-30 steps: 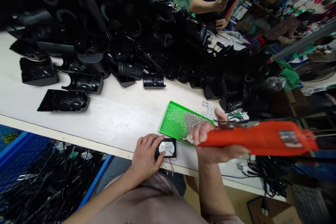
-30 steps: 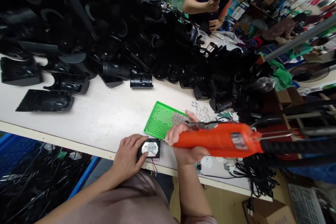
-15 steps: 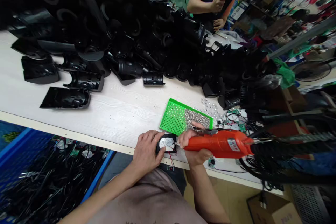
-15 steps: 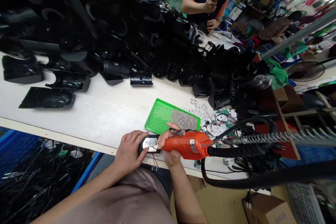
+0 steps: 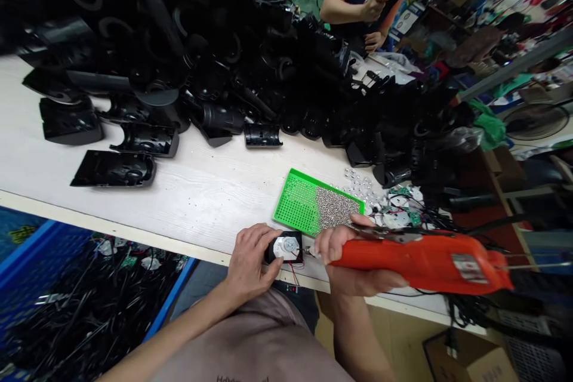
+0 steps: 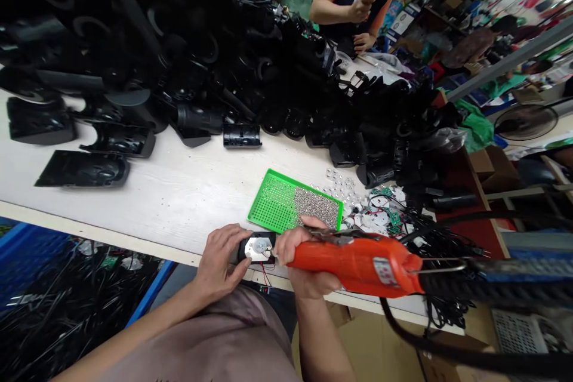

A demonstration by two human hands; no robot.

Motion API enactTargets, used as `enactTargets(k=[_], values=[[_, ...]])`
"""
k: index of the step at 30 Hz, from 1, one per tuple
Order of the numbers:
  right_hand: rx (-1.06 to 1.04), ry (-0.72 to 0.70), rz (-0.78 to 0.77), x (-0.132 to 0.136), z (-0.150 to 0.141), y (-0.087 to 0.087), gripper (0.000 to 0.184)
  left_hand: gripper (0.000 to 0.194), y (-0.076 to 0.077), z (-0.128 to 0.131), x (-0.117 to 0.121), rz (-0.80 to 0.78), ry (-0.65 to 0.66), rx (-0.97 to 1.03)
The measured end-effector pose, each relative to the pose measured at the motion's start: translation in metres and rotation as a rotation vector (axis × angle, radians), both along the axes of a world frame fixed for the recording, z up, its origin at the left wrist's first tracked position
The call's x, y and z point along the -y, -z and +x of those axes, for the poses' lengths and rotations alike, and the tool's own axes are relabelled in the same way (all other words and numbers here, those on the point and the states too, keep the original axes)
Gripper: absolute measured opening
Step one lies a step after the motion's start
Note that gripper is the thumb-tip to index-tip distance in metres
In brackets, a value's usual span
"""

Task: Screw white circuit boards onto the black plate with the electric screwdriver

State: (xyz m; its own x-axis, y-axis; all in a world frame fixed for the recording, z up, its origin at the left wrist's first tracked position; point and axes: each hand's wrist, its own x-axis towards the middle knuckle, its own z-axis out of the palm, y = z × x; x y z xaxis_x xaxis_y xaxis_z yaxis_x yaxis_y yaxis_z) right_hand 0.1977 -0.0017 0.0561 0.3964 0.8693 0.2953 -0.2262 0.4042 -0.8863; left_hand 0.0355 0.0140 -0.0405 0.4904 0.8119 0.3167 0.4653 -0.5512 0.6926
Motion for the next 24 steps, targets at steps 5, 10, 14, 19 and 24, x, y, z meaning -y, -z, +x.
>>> enactTargets(k=[5,10,14,19,24], values=[[-0.060,-0.069,0.003,0.001,-0.007,-0.016,0.068,0.027,-0.012,0.005,0.005,0.010,-0.016,0.130],[-0.078,-0.110,-0.006,0.004,-0.014,-0.015,0.068,0.015,-0.017,0.010,0.010,-0.021,-0.011,0.200],[-0.104,-0.135,-0.020,0.006,-0.015,-0.017,0.068,0.017,-0.016,0.008,0.012,0.001,0.028,0.191],[-0.088,-0.129,-0.027,0.010,-0.018,-0.022,0.065,0.020,-0.018,0.007,0.014,-0.018,0.039,0.160],[-0.097,-0.183,-0.031,0.013,-0.022,-0.020,0.065,0.017,-0.025,0.004,0.014,0.022,0.026,0.138]])
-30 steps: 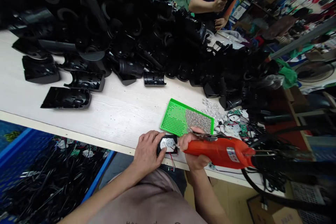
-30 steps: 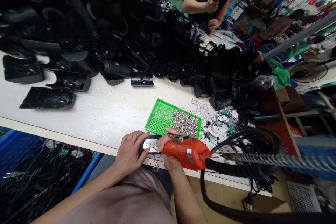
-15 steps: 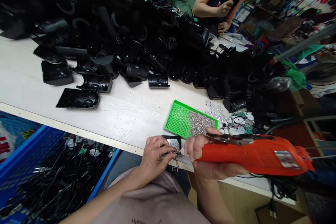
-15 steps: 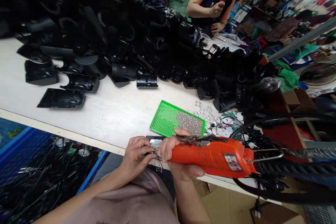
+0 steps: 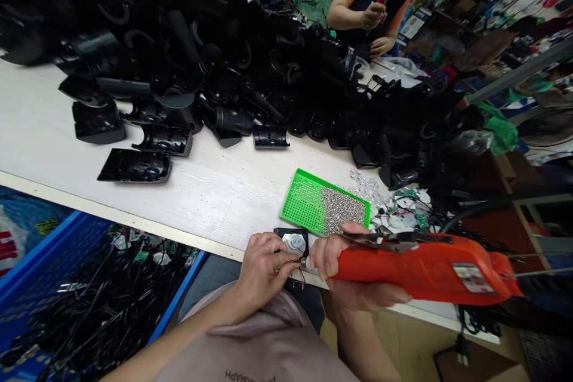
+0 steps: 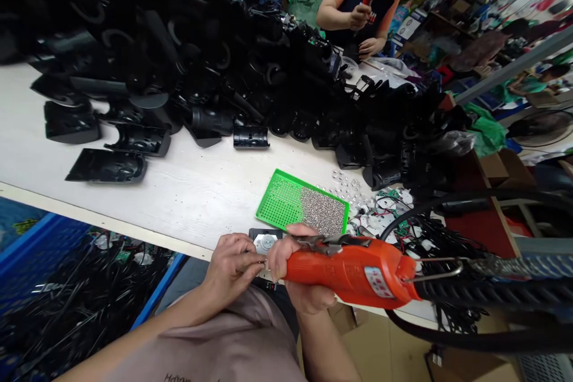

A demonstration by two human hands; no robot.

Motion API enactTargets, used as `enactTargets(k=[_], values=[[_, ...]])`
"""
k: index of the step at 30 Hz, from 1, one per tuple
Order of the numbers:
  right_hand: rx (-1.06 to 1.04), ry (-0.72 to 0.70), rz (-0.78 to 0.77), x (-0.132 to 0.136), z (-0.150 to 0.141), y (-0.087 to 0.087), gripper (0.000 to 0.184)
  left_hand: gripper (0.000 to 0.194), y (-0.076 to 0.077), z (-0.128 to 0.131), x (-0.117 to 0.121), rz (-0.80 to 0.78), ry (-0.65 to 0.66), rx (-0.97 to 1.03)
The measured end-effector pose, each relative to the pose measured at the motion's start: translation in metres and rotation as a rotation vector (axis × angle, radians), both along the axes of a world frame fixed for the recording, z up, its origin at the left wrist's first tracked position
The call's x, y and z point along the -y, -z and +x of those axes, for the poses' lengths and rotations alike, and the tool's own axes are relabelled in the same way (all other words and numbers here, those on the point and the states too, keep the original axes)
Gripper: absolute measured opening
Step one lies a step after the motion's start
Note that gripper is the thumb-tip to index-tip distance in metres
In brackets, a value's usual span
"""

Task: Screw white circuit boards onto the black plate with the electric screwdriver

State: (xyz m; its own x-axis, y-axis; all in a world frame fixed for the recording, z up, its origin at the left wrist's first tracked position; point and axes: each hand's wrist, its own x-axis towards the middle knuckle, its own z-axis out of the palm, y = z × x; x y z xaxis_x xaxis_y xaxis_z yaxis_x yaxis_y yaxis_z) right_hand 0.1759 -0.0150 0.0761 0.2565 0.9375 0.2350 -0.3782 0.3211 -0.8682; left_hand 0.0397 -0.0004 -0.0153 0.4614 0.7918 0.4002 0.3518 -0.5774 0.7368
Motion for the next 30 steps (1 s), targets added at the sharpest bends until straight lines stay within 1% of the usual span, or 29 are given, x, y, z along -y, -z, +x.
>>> enactTargets(k=[3,4,7,9,11,14,16,18,20,23,27,30], values=[[0.011,-0.008,-0.003,0.003,0.001,0.001,0.064,0.011,-0.002,-0.002,-0.001,0.013,0.015,-0.065],[0.016,0.002,0.005,0.004,0.002,0.001,0.065,0.015,-0.001,-0.003,-0.001,0.012,0.021,-0.090],[0.045,0.087,0.037,0.003,0.012,0.003,0.068,0.044,0.003,-0.004,-0.004,-0.003,-0.010,-0.153],[0.064,0.143,0.051,0.001,0.019,0.007,0.068,0.051,0.008,-0.004,-0.007,-0.031,-0.028,-0.185],[0.074,0.151,0.045,-0.004,0.025,0.016,0.065,0.052,0.014,-0.003,-0.009,-0.063,-0.019,-0.215],[0.091,0.138,0.007,-0.011,0.028,0.034,0.063,0.052,0.022,0.000,-0.011,-0.088,-0.003,-0.265],[0.104,0.134,-0.028,-0.014,0.027,0.044,0.065,0.050,0.025,0.002,-0.011,-0.103,-0.003,-0.297],[0.107,0.118,-0.050,-0.015,0.024,0.051,0.065,0.050,0.026,0.003,-0.011,-0.114,0.000,-0.314],[0.098,0.108,-0.073,-0.015,0.022,0.052,0.063,0.050,0.025,0.004,-0.011,-0.114,-0.002,-0.320],[0.096,0.106,-0.106,-0.014,0.020,0.050,0.062,0.048,0.023,0.004,-0.012,-0.106,-0.012,-0.322],[0.104,0.111,-0.069,-0.015,0.020,0.048,0.065,0.049,0.023,0.004,-0.012,-0.092,-0.010,-0.324],[0.092,0.124,-0.077,-0.016,0.019,0.048,0.068,0.050,0.023,0.003,-0.012,-0.090,-0.003,-0.338]])
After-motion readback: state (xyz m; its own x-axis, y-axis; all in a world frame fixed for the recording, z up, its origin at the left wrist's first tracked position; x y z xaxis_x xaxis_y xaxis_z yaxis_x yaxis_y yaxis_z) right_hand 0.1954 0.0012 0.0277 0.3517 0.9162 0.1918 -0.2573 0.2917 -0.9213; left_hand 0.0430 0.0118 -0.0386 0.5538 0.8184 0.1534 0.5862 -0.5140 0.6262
